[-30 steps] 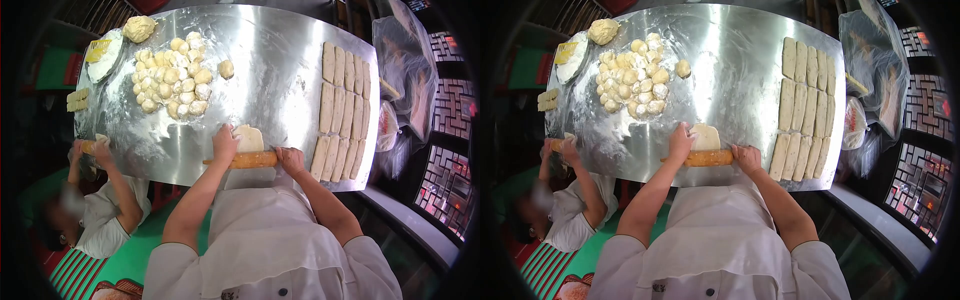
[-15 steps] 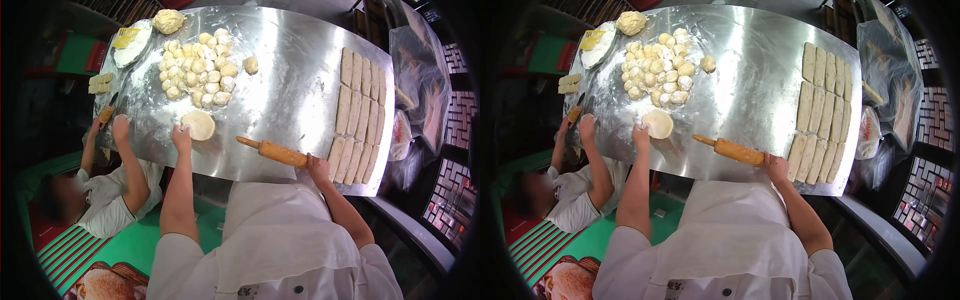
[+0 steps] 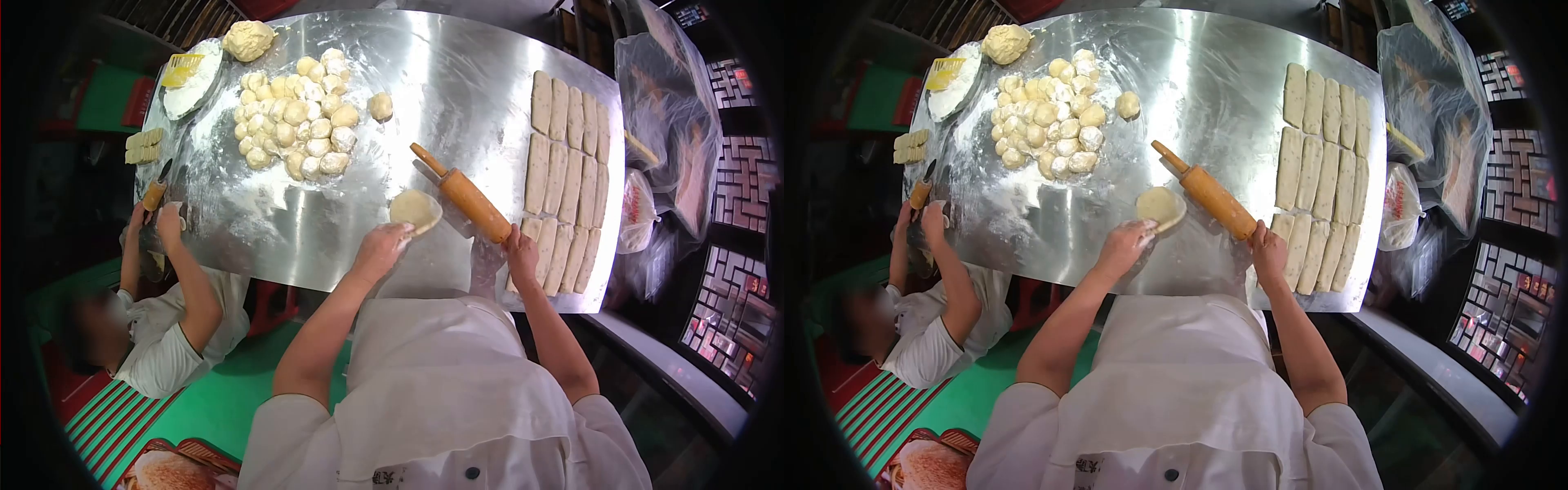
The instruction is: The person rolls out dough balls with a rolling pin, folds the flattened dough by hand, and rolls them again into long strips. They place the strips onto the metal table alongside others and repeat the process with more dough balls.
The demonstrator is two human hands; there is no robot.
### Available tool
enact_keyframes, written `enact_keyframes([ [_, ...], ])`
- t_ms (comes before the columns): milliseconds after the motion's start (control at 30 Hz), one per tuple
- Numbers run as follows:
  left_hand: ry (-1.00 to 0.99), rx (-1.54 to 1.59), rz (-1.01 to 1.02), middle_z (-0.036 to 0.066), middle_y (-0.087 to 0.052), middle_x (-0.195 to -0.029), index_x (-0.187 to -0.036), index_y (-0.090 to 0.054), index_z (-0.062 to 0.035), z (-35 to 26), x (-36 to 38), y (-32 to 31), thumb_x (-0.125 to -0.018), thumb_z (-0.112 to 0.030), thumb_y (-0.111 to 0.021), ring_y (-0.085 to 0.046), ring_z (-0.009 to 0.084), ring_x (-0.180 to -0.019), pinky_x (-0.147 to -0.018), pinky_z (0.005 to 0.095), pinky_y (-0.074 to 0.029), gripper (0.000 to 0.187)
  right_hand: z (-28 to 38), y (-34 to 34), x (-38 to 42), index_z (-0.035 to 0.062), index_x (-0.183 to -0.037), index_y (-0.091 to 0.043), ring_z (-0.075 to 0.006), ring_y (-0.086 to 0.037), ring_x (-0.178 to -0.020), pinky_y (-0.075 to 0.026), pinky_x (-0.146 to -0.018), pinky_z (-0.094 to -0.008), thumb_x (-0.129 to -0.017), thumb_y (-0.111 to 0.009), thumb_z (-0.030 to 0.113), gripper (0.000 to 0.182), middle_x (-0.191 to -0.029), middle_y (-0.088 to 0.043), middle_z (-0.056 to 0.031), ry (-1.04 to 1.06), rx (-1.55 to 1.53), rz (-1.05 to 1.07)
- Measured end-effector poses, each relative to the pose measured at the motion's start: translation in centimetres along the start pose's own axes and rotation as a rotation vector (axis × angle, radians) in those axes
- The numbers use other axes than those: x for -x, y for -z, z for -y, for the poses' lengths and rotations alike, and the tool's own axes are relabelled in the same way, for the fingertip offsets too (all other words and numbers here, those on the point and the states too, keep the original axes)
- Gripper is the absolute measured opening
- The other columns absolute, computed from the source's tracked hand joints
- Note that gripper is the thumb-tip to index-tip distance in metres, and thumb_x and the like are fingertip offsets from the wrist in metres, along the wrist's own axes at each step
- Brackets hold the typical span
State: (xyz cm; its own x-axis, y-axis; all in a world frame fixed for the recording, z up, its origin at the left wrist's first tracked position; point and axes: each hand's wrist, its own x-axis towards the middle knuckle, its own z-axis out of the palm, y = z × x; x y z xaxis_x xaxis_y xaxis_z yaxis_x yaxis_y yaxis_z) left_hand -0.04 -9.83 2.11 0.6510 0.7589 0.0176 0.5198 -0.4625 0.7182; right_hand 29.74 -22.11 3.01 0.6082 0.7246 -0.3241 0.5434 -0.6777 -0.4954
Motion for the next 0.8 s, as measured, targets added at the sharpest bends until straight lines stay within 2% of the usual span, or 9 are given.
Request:
enact_keyframes([
  [100,-0.098,0.154,0.169,0.012,-0.068,-0.109,-0.103,-0.066,-0.0059,-0.9,0.7,-1.1,-0.081,-0.01,-0.07,-0.062,0.0301,-0.106,-0.091,0.0392,-0.049,0.023,1.1,1.2,0.1,0.0094,-0.066,-0.065,-0.0327,-0.061,-0.057,-0.048,-0.059,-0.0439,-0.101,-0.036,0.039,0.054,-0.057,-0.061,-0.0115,0.048,0.062,0.002],
  [167,-0.02,0.131,0.057,0.011,-0.067,-0.103,-0.097,-0.066,-0.0063,-1.6,0.8,0.4,-0.081,-0.011,-0.068,-0.062,0.0292,-0.102,-0.088,0.0391,-0.049,0.017,1.1,1.3,0.4,0.0098,-0.066,-0.066,-0.033,-0.061,-0.054,-0.048,-0.054,-0.0439,-0.099,-0.044,0.035,0.047,-0.058,-0.061,-0.0122,0.31,0.155,-0.021],
  [233,-0.023,-0.031,-0.278,0.01,-0.066,-0.094,-0.098,-0.065,-0.0065,-1.5,0.3,2.8,-0.08,-0.009,-0.068,-0.06,0.0283,-0.096,-0.086,0.0408,-0.045,0.019,0.7,0.4,1.3,0.0093,-0.069,-0.068,-0.034,-0.061,-0.053,-0.048,-0.051,-0.044,-0.097,-0.049,0.034,0.042,-0.06,-0.063,-0.0134,0.413,0.203,0.05],
  [367,0.019,-0.229,-0.268,0.009,-0.065,-0.093,-0.089,-0.068,-0.0081,0.2,-0.1,3.2,-0.083,-0.013,-0.065,-0.058,0.0263,-0.093,-0.082,0.0414,-0.042,0.008,-0.3,-3.6,2.6,0.0091,-0.069,-0.07,-0.0327,-0.062,-0.051,-0.05,-0.052,-0.0435,-0.096,-0.05,0.037,0.043,-0.058,-0.063,-0.014,0.394,0.29,0.222],
  [433,0.099,-0.406,0.089,0.009,-0.066,-0.084,-0.075,-0.068,-0.009,1.9,-0.8,1.6,-0.089,-0.021,-0.059,-0.061,0.0262,-0.083,-0.08,0.0426,-0.04,0.021,0.9,-5.1,1.4,0.0091,-0.068,-0.07,-0.0332,-0.062,-0.053,-0.051,-0.053,-0.0446,-0.096,-0.049,0.039,0.045,-0.06,-0.063,-0.0146,0.36,0.312,0.192],
  [533,0.182,-0.437,-0.034,0.01,-0.066,-0.071,-0.064,-0.066,-0.0095,3.8,-6.4,0.9,-0.093,-0.028,-0.054,-0.062,0.0278,-0.072,-0.077,0.0432,-0.04,0.037,3.4,-5.6,-5.2,0.0089,-0.069,-0.068,-0.0347,-0.064,-0.059,-0.051,-0.058,-0.0458,-0.098,-0.045,0.039,0.048,-0.065,-0.065,-0.0149,0.345,0.312,0.006],
  [600,0.221,-0.466,0.042,0.011,-0.064,-0.069,-0.073,-0.066,-0.0061,4.8,-10.9,1.9,-0.094,-0.026,-0.052,-0.061,0.0309,-0.07,-0.077,0.0467,-0.04,0.032,6.8,-4.3,-10.9,0.0082,-0.07,-0.067,-0.0349,-0.065,-0.062,-0.051,-0.06,-0.0453,-0.099,-0.042,0.038,0.049,-0.067,-0.066,-0.0152,0.343,0.351,-0.022],
  [700,0.189,-0.446,-0.042,0.013,-0.064,-0.072,-0.074,-0.066,-0.0058,5.7,-14.1,2.1,-0.096,-0.027,-0.05,-0.061,0.0322,-0.072,-0.076,0.0466,-0.042,0.034,7.9,-3.9,-13.9,0.0077,-0.072,-0.066,-0.0349,-0.065,-0.063,-0.051,-0.06,-0.0449,-0.1,-0.04,0.037,0.048,-0.068,-0.066,-0.0155,0.343,0.373,-0.04],
  [800,0.275,-0.364,-0.045,0.013,-0.064,-0.08,-0.081,-0.066,-0.0058,3.8,-10.0,1.6,-0.094,-0.027,-0.053,-0.061,0.0315,-0.079,-0.081,0.0453,-0.043,0.028,6.3,-4.1,-11.3,0.0086,-0.072,-0.066,-0.0343,-0.064,-0.061,-0.051,-0.059,-0.0447,-0.099,-0.043,0.035,0.044,-0.067,-0.065,-0.0154,0.46,0.3,-0.005],
])
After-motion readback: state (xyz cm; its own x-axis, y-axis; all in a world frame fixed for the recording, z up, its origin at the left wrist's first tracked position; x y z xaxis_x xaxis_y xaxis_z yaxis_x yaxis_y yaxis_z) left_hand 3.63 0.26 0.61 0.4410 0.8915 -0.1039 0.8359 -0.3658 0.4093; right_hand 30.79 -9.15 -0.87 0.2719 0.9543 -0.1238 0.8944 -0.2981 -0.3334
